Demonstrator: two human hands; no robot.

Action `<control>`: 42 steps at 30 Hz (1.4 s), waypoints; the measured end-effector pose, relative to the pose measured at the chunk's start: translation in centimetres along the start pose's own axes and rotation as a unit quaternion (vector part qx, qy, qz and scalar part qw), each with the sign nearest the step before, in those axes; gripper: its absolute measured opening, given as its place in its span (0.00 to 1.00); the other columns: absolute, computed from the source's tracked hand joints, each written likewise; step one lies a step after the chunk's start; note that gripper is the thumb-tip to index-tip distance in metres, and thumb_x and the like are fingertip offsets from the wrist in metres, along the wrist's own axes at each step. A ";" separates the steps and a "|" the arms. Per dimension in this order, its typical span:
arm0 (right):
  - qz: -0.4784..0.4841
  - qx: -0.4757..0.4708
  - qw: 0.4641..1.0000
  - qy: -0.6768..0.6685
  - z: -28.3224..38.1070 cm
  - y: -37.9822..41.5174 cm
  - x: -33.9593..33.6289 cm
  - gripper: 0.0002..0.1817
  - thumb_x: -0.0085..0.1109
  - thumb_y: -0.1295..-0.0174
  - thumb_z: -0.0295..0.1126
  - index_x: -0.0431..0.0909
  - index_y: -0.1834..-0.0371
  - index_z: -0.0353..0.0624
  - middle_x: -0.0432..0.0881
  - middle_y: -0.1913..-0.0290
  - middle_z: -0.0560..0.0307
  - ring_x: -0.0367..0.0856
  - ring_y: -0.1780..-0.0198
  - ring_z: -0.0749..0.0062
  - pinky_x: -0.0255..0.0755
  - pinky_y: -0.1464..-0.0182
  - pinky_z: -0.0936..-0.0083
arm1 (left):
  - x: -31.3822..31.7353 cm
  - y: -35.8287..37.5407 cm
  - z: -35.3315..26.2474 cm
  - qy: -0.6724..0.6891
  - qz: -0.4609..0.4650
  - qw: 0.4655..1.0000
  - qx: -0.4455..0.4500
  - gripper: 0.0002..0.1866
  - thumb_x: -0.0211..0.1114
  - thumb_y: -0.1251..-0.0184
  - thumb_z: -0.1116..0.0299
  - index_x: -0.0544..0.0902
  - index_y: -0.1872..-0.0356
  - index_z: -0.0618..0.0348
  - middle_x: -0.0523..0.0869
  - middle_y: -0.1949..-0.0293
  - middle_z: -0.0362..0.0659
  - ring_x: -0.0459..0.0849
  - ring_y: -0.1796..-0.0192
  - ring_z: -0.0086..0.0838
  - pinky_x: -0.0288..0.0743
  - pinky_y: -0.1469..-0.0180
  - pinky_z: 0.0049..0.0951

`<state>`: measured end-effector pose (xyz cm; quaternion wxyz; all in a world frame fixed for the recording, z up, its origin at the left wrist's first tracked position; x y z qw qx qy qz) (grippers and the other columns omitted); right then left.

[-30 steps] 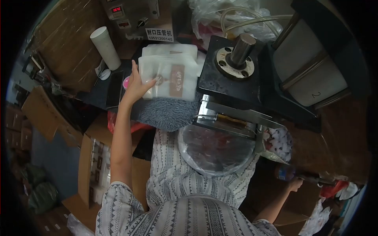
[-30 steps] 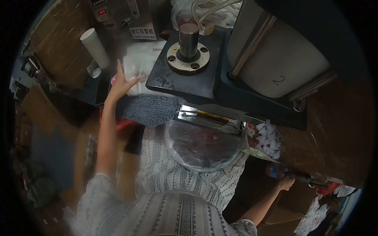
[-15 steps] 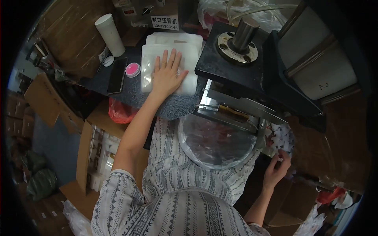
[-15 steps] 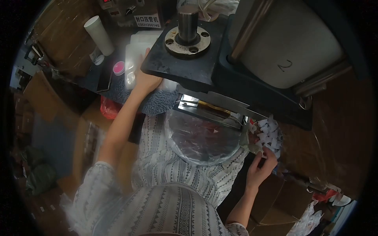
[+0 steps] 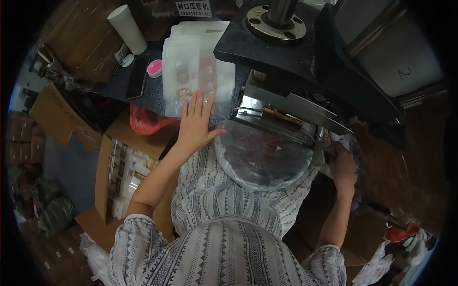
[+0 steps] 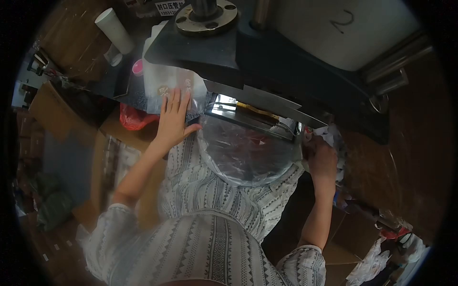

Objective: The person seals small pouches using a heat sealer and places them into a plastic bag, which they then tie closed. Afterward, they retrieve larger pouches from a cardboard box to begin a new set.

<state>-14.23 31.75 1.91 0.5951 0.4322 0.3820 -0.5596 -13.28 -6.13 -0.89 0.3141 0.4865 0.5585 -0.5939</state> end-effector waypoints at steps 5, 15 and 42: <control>-0.081 -0.044 0.993 -0.068 0.8 1.5 -2.4 0.18 0.57 0.44 0.22 0.79 0.48 0.40 0.82 0.61 0.47 0.83 0.62 0.57 0.74 0.63 0.69 | -2.1 2.0 0.1 0.055 -0.040 0.998 -0.012 0.23 0.63 0.39 0.69 0.73 0.42 0.60 0.76 0.42 0.54 0.73 0.38 0.47 0.66 0.39 0.44; 0.004 -0.222 0.931 -0.291 13.7 4.2 -2.8 0.12 0.64 0.44 0.27 0.75 0.59 0.38 0.80 0.68 0.52 0.80 0.65 0.64 0.74 0.60 0.70 | -7.1 3.1 -7.2 0.239 -0.044 0.968 -0.064 0.07 0.64 0.43 0.76 0.82 0.63 0.56 0.83 0.70 0.44 0.83 0.71 0.42 0.75 0.71 0.34; 0.150 -0.269 0.950 -0.046 10.5 11.5 22.9 0.20 0.58 0.45 0.30 0.73 0.48 0.37 0.77 0.49 0.43 0.74 0.43 0.49 0.67 0.42 0.57 | 4.0 -1.0 -10.8 0.677 0.280 0.621 -0.277 0.16 0.62 0.32 0.63 0.80 0.54 0.69 0.85 0.60 0.46 0.86 0.64 0.26 0.80 0.61 0.22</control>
Point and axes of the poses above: each hand's wrist, its own y-axis away from the middle knuckle, its own x-axis out of the palm, z = x × y, the point moved 9 cm from there along -y, towards the middle knuckle
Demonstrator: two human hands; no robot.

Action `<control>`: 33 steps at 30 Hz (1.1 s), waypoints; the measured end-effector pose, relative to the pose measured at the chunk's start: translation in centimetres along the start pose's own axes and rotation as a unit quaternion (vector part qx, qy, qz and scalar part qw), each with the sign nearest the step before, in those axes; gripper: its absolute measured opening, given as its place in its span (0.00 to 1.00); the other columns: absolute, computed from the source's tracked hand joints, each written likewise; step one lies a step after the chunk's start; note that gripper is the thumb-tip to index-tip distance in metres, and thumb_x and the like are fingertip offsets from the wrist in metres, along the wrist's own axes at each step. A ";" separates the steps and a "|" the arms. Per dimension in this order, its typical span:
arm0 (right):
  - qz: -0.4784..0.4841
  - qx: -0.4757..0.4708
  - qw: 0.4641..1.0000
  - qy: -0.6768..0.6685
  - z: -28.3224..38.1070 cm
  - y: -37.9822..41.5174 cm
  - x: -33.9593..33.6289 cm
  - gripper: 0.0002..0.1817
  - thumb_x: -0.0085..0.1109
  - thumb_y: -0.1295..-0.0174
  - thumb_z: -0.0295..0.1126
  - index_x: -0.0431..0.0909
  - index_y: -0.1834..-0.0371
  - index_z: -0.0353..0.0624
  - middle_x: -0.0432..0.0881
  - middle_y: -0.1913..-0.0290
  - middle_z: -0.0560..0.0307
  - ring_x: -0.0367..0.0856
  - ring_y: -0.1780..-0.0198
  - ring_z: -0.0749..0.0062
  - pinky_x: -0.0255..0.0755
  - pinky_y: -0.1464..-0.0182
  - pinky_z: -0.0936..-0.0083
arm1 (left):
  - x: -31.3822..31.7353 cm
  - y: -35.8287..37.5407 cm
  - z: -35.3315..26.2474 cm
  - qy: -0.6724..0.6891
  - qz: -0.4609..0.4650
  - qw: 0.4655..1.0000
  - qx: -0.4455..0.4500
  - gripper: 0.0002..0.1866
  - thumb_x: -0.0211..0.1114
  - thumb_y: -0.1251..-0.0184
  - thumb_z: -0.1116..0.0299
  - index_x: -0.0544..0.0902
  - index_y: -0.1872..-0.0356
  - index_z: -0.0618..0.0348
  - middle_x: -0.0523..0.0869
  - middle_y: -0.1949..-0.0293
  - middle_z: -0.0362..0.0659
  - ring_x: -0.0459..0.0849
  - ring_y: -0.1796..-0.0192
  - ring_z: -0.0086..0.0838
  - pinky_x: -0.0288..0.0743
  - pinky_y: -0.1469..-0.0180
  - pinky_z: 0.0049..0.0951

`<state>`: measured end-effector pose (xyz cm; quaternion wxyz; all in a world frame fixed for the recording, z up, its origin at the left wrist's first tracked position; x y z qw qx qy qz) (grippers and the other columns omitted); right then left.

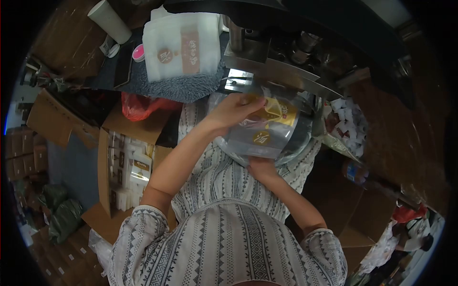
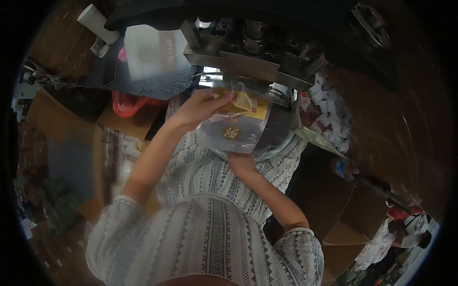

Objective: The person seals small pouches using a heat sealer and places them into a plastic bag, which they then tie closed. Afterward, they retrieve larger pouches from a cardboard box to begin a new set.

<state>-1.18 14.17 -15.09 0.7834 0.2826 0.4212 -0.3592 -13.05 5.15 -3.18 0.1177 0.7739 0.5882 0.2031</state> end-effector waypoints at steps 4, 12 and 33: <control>-0.035 -0.035 0.996 0.073 -1.1 -1.2 7.1 0.35 0.69 0.57 0.33 0.68 0.41 0.42 0.73 0.43 0.45 0.71 0.40 0.49 0.65 0.40 0.60 | -5.7 1.2 -3.7 -0.142 -0.016 0.989 0.042 0.17 0.57 0.29 0.59 0.81 0.54 0.65 0.86 0.62 0.43 0.85 0.66 0.23 0.78 0.63 0.25; 0.018 -0.064 0.997 -0.031 -0.1 -2.0 8.5 0.37 0.70 0.54 0.33 0.66 0.38 0.43 0.71 0.40 0.47 0.72 0.40 0.49 0.69 0.43 0.59 | -12.6 -4.1 -10.2 -0.655 -0.427 0.494 0.381 0.30 0.56 0.33 0.47 0.69 0.34 0.49 0.72 0.36 0.47 0.68 0.34 0.49 0.58 0.34 0.51; -0.238 0.164 0.957 -0.015 -10.2 0.8 -26.0 0.10 0.60 0.42 0.26 0.81 0.57 0.38 0.83 0.65 0.49 0.82 0.66 0.59 0.74 0.61 0.69 | -10.0 5.3 -1.7 -0.650 -0.318 0.618 0.308 0.28 0.59 0.36 0.67 0.65 0.34 0.58 0.65 0.31 0.53 0.61 0.29 0.45 0.49 0.32 0.51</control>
Point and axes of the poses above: each hand's wrist, its own y-axis away from the middle knuckle, its own x-axis out of the palm, z = x × y, the point moved 9 cm from there along -y, towards the middle knuckle
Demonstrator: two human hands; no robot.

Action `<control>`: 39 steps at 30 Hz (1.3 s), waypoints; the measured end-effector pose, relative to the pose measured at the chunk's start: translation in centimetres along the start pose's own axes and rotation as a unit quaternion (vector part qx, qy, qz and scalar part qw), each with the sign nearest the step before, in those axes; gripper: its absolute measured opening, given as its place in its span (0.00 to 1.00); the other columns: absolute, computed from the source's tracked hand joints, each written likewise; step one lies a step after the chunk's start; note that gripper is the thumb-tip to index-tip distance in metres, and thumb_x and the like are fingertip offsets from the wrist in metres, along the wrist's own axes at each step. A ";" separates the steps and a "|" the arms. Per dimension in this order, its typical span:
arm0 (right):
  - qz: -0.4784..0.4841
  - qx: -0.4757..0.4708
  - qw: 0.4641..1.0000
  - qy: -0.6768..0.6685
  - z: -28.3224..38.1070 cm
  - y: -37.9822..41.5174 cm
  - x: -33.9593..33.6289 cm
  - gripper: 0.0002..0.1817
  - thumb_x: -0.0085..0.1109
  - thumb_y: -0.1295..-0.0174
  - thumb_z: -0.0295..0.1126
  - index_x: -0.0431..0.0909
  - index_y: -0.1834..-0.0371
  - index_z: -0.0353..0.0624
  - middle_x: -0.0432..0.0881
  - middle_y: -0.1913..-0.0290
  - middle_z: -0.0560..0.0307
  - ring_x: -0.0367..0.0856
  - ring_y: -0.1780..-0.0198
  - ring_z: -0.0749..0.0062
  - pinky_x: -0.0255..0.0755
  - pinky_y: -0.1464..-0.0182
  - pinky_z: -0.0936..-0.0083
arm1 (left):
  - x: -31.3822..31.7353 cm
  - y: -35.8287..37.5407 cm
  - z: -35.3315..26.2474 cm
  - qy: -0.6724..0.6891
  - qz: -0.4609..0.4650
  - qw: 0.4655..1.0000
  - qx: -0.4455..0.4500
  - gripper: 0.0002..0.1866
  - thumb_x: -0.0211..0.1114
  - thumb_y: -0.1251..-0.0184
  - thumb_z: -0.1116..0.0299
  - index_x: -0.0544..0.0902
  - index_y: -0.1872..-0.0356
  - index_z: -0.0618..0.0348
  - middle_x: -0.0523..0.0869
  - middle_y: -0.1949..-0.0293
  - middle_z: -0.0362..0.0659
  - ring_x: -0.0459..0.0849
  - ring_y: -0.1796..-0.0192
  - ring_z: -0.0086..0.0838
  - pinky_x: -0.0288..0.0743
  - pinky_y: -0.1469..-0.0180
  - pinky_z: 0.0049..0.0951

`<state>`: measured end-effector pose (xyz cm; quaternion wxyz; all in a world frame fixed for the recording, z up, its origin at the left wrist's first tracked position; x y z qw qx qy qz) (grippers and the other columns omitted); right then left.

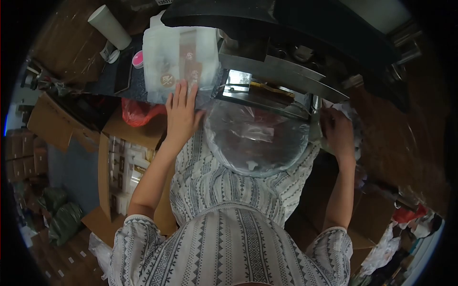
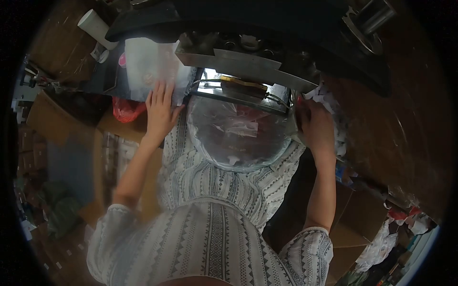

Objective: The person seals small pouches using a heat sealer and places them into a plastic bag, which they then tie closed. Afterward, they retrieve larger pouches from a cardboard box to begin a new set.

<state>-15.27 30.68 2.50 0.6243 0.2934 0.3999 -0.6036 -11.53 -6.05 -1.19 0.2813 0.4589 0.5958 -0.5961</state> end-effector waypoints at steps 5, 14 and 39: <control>0.023 0.108 0.990 -0.093 2.4 2.4 -2.9 0.11 0.59 0.43 0.23 0.81 0.56 0.37 0.84 0.61 0.51 0.82 0.65 0.62 0.73 0.61 0.73 | -3.3 1.6 1.0 0.160 0.061 0.980 -0.100 0.19 0.60 0.46 0.80 0.81 0.52 0.56 0.83 0.56 0.51 0.82 0.54 0.45 0.75 0.54 0.37; 0.023 -0.305 0.943 -0.132 16.6 3.3 -1.2 0.15 0.60 0.49 0.16 0.79 0.56 0.40 0.81 0.55 0.54 0.80 0.56 0.57 0.77 0.54 0.66 | -7.5 0.7 -7.2 0.211 0.017 0.976 -0.050 0.09 0.65 0.46 0.77 0.83 0.63 0.56 0.83 0.71 0.45 0.83 0.70 0.40 0.74 0.70 0.33; -0.005 0.058 0.988 0.146 -0.9 -0.1 -0.1 0.11 0.55 0.44 0.24 0.76 0.56 0.40 0.77 0.50 0.43 0.78 0.52 0.42 0.74 0.53 0.56 | -3.5 -5.7 -2.3 0.118 -0.118 0.986 -0.017 0.32 0.68 0.42 0.55 0.72 0.41 0.66 0.78 0.45 0.53 0.79 0.48 0.43 0.69 0.46 0.43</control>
Point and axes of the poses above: each hand's wrist, its own y-axis away from the middle knuckle, its own x-axis out of the palm, z = x × y, the point moved 9 cm from there along -y, towards the middle knuckle
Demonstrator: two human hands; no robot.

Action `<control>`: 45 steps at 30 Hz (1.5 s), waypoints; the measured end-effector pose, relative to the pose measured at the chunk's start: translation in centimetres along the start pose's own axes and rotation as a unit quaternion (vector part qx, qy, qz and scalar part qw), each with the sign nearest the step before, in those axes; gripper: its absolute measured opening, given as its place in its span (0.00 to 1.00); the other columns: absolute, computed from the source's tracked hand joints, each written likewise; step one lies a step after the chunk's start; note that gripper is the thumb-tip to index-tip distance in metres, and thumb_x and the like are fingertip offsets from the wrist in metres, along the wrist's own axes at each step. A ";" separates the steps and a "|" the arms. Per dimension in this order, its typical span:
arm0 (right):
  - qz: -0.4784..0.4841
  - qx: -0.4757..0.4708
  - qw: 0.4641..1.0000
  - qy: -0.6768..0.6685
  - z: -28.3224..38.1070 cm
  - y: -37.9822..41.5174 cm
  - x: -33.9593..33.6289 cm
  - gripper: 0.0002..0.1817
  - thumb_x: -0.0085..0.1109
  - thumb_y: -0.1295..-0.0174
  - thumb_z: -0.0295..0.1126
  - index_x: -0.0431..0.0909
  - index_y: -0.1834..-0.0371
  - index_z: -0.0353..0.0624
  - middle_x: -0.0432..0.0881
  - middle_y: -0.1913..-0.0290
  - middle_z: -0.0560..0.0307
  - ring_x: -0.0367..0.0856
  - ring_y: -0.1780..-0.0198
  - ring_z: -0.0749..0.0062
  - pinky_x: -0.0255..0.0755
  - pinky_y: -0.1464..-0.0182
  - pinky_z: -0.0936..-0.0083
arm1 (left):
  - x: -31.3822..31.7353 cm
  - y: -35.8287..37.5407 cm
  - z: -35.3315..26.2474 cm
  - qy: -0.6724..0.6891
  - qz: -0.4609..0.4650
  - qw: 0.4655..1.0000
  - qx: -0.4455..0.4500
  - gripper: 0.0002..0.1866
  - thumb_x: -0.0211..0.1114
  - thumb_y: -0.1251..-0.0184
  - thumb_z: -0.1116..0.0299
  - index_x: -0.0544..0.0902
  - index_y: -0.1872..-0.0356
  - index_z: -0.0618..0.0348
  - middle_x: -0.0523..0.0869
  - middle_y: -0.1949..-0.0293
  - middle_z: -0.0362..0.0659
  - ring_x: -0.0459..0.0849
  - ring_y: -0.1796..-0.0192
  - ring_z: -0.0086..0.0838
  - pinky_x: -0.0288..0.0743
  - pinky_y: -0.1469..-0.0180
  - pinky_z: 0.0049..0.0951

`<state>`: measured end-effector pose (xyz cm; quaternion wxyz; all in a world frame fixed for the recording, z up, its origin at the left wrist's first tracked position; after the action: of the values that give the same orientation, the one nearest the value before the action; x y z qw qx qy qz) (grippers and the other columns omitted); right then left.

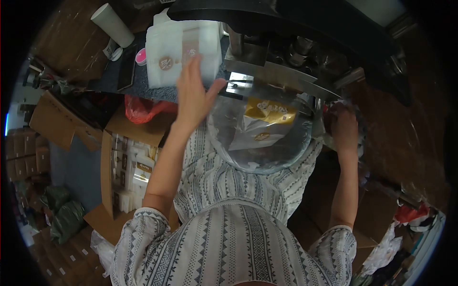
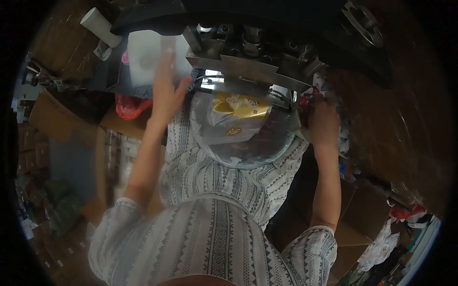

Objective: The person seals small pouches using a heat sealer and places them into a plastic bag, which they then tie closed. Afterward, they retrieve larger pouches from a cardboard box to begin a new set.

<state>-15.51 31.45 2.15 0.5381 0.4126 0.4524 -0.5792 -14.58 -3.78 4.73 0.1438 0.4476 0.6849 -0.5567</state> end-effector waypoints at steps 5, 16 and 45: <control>-0.008 -0.020 1.000 -0.019 -0.1 0.1 -0.2 0.10 0.53 0.43 0.23 0.75 0.58 0.39 0.80 0.55 0.41 0.77 0.52 0.40 0.73 0.53 0.54 | 0.7 4.6 1.5 -0.193 0.139 0.970 0.056 0.31 0.67 0.42 0.59 0.69 0.41 0.62 0.75 0.45 0.50 0.74 0.46 0.48 0.66 0.46 0.47; -0.011 -0.310 0.909 -0.277 15.8 4.9 -6.3 0.13 0.61 0.43 0.20 0.81 0.54 0.39 0.83 0.57 0.53 0.82 0.60 0.63 0.78 0.58 0.70 | -5.2 4.2 -5.6 0.068 0.103 0.991 -0.059 0.05 0.65 0.43 0.75 0.83 0.65 0.57 0.80 0.72 0.44 0.81 0.73 0.41 0.72 0.72 0.34; 0.016 -0.040 0.994 -0.103 0.9 0.3 -0.5 0.15 0.57 0.44 0.23 0.76 0.53 0.34 0.80 0.57 0.41 0.81 0.56 0.49 0.74 0.55 0.60 | 0.3 5.1 0.8 -0.123 0.122 0.983 0.063 0.30 0.69 0.45 0.62 0.71 0.41 0.58 0.74 0.44 0.54 0.73 0.44 0.52 0.67 0.45 0.46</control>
<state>-15.15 30.66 2.84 0.6070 0.3362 0.4104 -0.5917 -11.05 -4.47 1.07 0.2654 0.4637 0.5662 -0.6277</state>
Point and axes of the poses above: each hand's wrist, its own y-axis away from the middle knuckle, its own x-axis out of the palm, z = x × y, the point moved 9 cm from there along -y, towards the middle knuckle
